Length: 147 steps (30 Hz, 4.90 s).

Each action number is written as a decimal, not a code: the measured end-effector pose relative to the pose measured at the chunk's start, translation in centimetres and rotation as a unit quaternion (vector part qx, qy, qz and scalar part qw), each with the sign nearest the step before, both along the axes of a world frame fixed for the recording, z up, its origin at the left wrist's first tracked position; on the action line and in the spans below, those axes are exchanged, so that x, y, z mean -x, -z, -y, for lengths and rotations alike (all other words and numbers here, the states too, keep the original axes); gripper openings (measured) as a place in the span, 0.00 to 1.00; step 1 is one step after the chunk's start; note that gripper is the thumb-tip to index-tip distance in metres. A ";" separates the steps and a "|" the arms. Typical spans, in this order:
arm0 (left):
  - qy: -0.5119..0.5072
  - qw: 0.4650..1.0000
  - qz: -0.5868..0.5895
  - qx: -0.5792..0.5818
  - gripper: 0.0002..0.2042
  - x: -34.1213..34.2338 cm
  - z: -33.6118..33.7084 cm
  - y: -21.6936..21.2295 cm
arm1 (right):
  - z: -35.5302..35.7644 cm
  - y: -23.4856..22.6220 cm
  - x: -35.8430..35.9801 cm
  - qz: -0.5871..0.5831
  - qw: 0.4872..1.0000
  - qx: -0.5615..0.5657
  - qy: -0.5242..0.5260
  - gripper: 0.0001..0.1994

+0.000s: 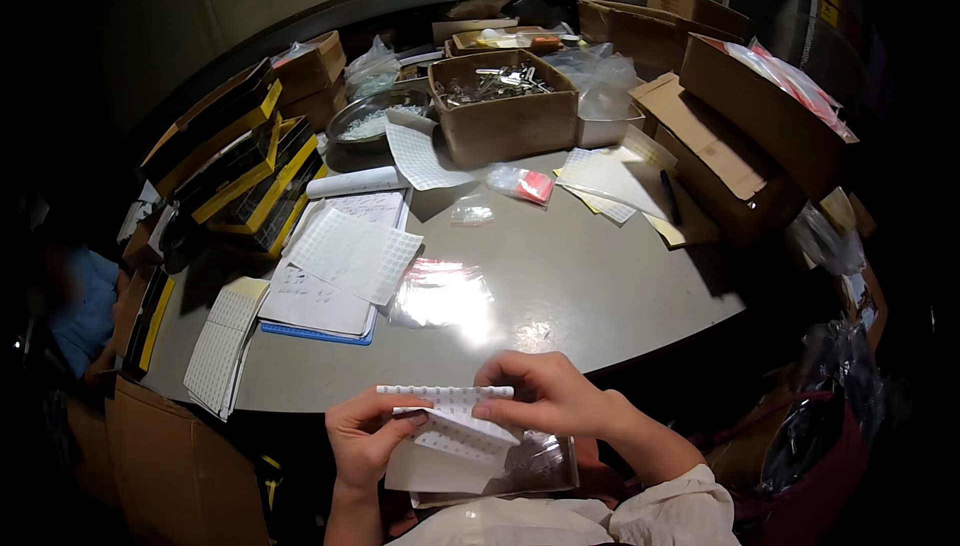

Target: The person picks small clear plastic bags containing items from a cluttered table and places them into a white box. The person handles the bags one by one, occasionally adjusting the box or the bags before depositing them inside.

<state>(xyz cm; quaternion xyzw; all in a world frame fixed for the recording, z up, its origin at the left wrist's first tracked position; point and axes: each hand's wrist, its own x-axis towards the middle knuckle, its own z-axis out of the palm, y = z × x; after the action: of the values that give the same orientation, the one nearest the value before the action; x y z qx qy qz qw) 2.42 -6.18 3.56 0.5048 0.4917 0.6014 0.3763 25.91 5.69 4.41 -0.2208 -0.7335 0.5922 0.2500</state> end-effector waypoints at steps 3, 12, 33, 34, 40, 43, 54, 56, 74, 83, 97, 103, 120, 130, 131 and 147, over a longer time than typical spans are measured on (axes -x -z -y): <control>-0.010 1.000 -0.008 0.006 0.10 0.0 -0.3 0.5 | -0.5 0.7 -0.4 -0.015 0.992 0.125 0.013 0.08; -0.043 0.993 -0.107 -0.028 0.10 0.3 -3.1 0.9 | -2.9 0.2 0.0 0.034 0.972 -0.209 0.102 0.09; -0.039 0.995 0.034 0.081 0.08 3.4 -5.4 2.3 | -7.0 -1.5 1.5 0.047 0.879 -0.473 -0.033 0.20; -0.040 0.995 0.038 0.079 0.08 3.5 -5.4 2.4 | -9.2 -1.1 0.9 0.055 0.920 -0.384 -0.044 0.12; -0.032 0.995 -0.013 0.089 0.07 3.6 -5.8 2.3 | -21.8 -1.7 5.1 0.151 0.973 -0.156 0.082 0.05; -0.028 0.996 -0.017 0.085 0.07 3.7 -5.7 2.2 | -26.5 0.0 7.2 0.139 0.976 -0.148 0.074 0.10; -0.084 0.994 0.040 0.059 0.08 3.4 -5.1 1.8 | -23.3 3.3 8.3 0.195 0.810 -0.550 0.065 0.27; -0.084 0.994 0.047 0.053 0.08 3.2 -5.0 1.8 | -23.2 3.2 7.6 0.150 0.809 -0.559 0.100 0.25; -0.026 0.998 0.022 0.052 0.07 3.7 -4.9 2.2 | -14.7 -2.6 -1.3 0.177 0.961 -0.199 0.067 0.31; -0.037 0.998 0.029 0.042 0.07 3.5 -5.0 2.1 | -13.8 -0.7 0.3 0.265 0.883 -0.379 0.074 0.30; -0.028 0.998 0.014 0.047 0.06 3.5 -5.1 2.2 | -15.4 -3.1 -2.4 0.345 0.884 -0.287 0.132 0.29; -0.028 0.998 0.010 0.055 0.06 3.6 -5.1 2.1 | -15.9 0.0 -1.4 0.291 0.912 -0.271 0.099 0.17; -0.018 0.999 -0.022 0.034 0.07 3.8 -5.0 2.1 | -13.4 -1.5 4.4 0.276 0.924 -0.263 -0.017 0.12; -0.025 0.999 0.004 0.036 0.07 3.5 -5.3 2.6 | -14.8 0.2 4.1 0.373 0.828 -0.408 0.097 0.15; -0.031 0.999 0.004 0.038 0.07 3.6 -5.4 2.6 | -13.7 -0.3 4.3 0.326 0.855 -0.394 0.087 0.15; -0.184 0.979 -0.078 0.031 0.08 2.3 -5.4 3.8 | -1.0 -1.3 4.9 0.218 0.861 -0.450 0.088 0.19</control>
<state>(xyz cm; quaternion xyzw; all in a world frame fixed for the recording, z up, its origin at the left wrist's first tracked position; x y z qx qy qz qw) 0.08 -0.80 -0.20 0.4388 0.6227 0.6036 0.2353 21.04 6.69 5.74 -0.2718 -0.9335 0.1100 0.2066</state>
